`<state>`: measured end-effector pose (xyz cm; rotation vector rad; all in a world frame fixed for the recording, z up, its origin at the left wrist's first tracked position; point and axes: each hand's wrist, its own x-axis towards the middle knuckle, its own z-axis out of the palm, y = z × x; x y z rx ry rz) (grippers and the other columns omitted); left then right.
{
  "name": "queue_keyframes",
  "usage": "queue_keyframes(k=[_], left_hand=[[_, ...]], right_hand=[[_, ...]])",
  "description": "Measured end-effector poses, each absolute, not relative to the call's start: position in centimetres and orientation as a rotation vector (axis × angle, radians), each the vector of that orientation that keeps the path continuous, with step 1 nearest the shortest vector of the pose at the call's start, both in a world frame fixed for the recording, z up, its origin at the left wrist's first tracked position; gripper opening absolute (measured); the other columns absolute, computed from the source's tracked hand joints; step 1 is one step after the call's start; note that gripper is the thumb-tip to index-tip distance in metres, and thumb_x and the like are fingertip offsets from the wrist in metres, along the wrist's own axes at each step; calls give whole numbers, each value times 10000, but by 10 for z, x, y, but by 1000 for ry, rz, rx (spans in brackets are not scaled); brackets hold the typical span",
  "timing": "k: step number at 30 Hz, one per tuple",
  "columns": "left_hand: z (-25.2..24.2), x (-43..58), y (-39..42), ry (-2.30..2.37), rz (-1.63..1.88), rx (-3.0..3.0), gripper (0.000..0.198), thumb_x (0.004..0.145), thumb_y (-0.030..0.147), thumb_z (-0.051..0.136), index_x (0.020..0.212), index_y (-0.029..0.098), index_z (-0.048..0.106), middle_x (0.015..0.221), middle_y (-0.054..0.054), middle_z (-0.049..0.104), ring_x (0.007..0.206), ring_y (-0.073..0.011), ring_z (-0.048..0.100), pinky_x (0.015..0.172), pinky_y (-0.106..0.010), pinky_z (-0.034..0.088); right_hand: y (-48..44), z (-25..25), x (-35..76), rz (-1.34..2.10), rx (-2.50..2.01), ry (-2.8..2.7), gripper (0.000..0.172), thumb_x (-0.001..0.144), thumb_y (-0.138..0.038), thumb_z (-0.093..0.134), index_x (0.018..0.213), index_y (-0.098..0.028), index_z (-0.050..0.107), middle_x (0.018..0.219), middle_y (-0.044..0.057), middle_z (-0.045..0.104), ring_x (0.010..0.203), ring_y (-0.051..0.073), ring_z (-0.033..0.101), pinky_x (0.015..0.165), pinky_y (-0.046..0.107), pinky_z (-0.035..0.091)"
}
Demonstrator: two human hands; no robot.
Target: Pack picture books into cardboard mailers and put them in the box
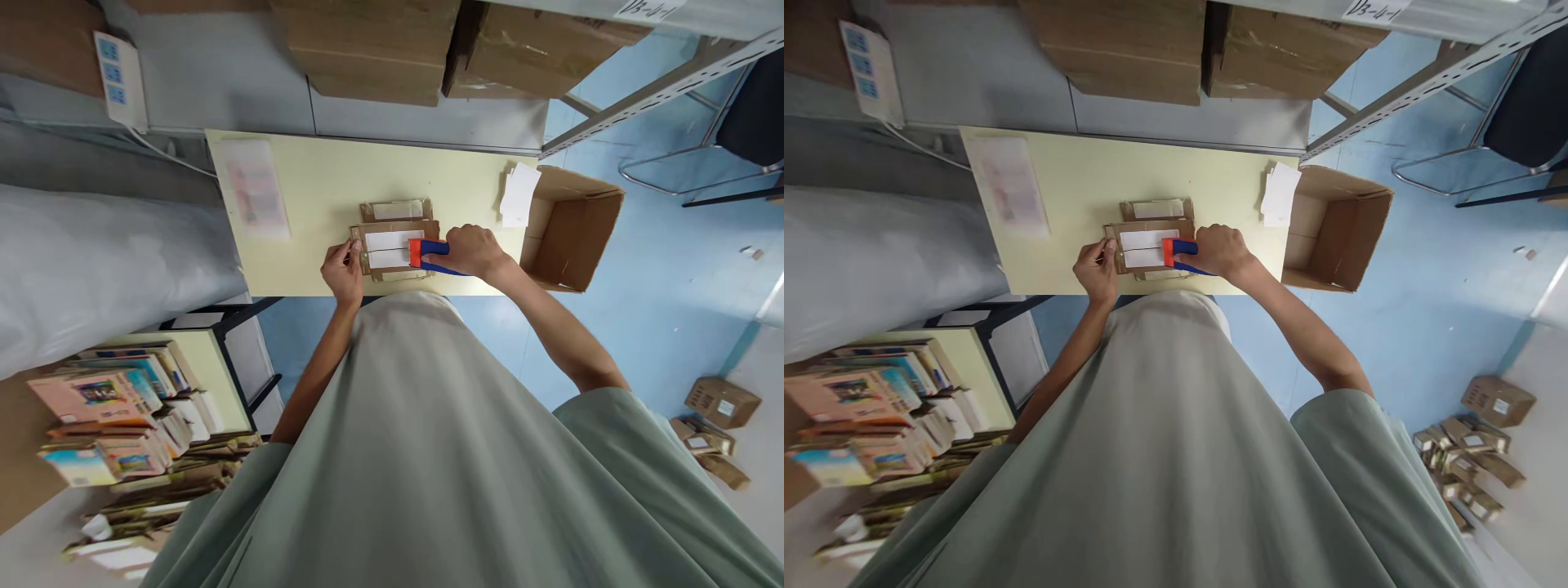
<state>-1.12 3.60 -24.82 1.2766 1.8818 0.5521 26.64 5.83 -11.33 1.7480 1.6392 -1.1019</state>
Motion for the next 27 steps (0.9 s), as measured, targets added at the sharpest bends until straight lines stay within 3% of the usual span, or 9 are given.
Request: queue_keyframes(k=[6,11,14,16,18,21,27], left_hand=[[-245,-13,41,1893,519,1314,274,1010,450,663,998,226,820,1049,-81,761,1128,-246,725,905,-321,581],[-237,-26,50,2035,554,1241,324,1085,384,519,1068,201,786,1081,-84,775,930,-174,764,824,-263,584],[-223,-13,45,1966,550,1415,433,1150,473,469,1305,199,768,1345,-170,783,1261,-268,768,1052,-372,613],[-215,12,35,1742,514,1641,573,1144,562,520,1572,203,648,1678,-226,614,1629,-353,537,1285,-502,499],[-213,43,23,1432,380,1856,841,1084,667,623,1757,190,457,1868,-230,375,1799,-405,232,1423,-591,306],[-226,78,14,1106,160,2020,1166,993,774,714,1855,150,239,1930,-245,191,1822,-453,29,1468,-677,117],[-254,57,37,976,65,2117,1167,980,642,824,1839,84,267,1901,-292,246,1816,-454,106,1480,-688,61]], right_hand=[[55,-106,290,-1361,1712,1637,647,1021,-822,632,1011,-195,791,907,123,790,869,286,747,763,377,508],[51,-105,317,-1182,1725,1638,628,990,-789,699,1054,-173,802,861,142,774,917,339,760,825,419,526],[46,-109,329,-1155,1747,1575,588,1016,-742,692,1053,-165,803,853,139,773,899,324,757,828,417,524],[42,-111,332,-1173,1749,1550,575,1028,-730,678,1034,-168,802,843,132,773,874,309,752,812,409,518],[39,-110,334,-1170,1750,1551,583,1033,-738,664,1019,-172,803,849,134,777,871,308,751,809,407,515],[35,-106,337,-1135,1754,1567,617,1042,-760,636,1023,-166,804,900,158,791,898,321,755,811,408,513],[30,-112,333,-1131,1767,1605,635,1075,-748,595,1087,-151,810,1003,185,818,963,335,766,814,399,516]])
